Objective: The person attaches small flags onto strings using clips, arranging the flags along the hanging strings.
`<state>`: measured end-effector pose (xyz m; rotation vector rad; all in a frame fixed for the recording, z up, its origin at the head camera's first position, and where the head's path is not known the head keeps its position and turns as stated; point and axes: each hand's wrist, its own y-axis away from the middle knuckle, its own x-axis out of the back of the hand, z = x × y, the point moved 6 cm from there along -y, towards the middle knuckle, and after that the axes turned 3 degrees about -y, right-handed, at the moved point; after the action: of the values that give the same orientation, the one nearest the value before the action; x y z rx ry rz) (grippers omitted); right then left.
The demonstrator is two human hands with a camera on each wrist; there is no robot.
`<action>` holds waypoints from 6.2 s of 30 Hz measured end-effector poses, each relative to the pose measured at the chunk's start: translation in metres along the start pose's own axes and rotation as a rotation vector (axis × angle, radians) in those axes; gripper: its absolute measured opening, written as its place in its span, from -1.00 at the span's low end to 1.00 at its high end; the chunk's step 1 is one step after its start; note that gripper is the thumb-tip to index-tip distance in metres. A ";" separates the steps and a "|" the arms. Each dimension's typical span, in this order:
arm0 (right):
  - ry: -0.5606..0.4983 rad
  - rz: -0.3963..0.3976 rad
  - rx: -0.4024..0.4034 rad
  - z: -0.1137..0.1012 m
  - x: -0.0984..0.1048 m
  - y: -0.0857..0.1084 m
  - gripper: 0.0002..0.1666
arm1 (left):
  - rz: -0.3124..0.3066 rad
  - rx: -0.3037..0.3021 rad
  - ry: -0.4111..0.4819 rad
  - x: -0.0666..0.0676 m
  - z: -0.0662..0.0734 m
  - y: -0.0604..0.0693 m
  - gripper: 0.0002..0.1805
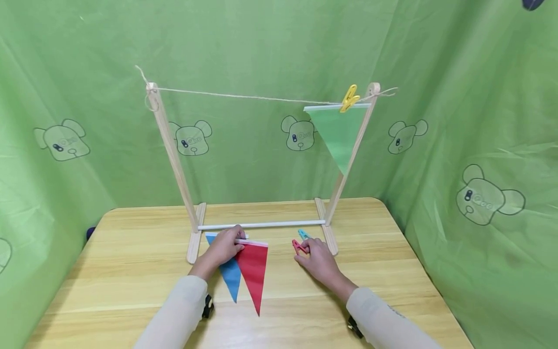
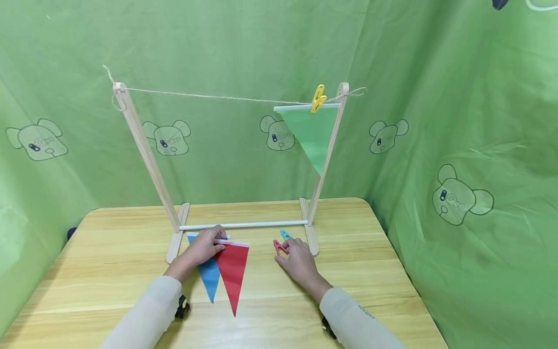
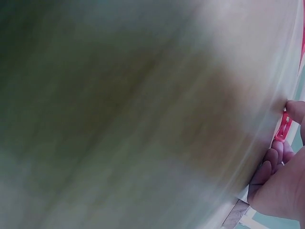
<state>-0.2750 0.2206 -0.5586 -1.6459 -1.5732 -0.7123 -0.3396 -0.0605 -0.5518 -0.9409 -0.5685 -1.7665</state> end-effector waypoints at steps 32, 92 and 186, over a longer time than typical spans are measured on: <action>-0.071 0.001 -0.038 -0.001 0.002 -0.001 -0.67 | 0.050 -0.004 0.267 0.013 0.000 0.013 -0.89; -0.313 0.003 -0.009 -0.008 0.035 -0.003 -0.65 | 0.251 0.035 0.613 0.042 0.017 0.026 -0.92; -0.588 0.253 0.265 -0.118 0.176 -0.047 -0.57 | 0.410 -0.137 0.731 0.158 0.104 -0.002 -0.84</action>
<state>-0.2936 0.2256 -0.3422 -1.8988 -1.7075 0.1317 -0.3353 -0.0705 -0.3629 -0.3982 0.2047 -1.6280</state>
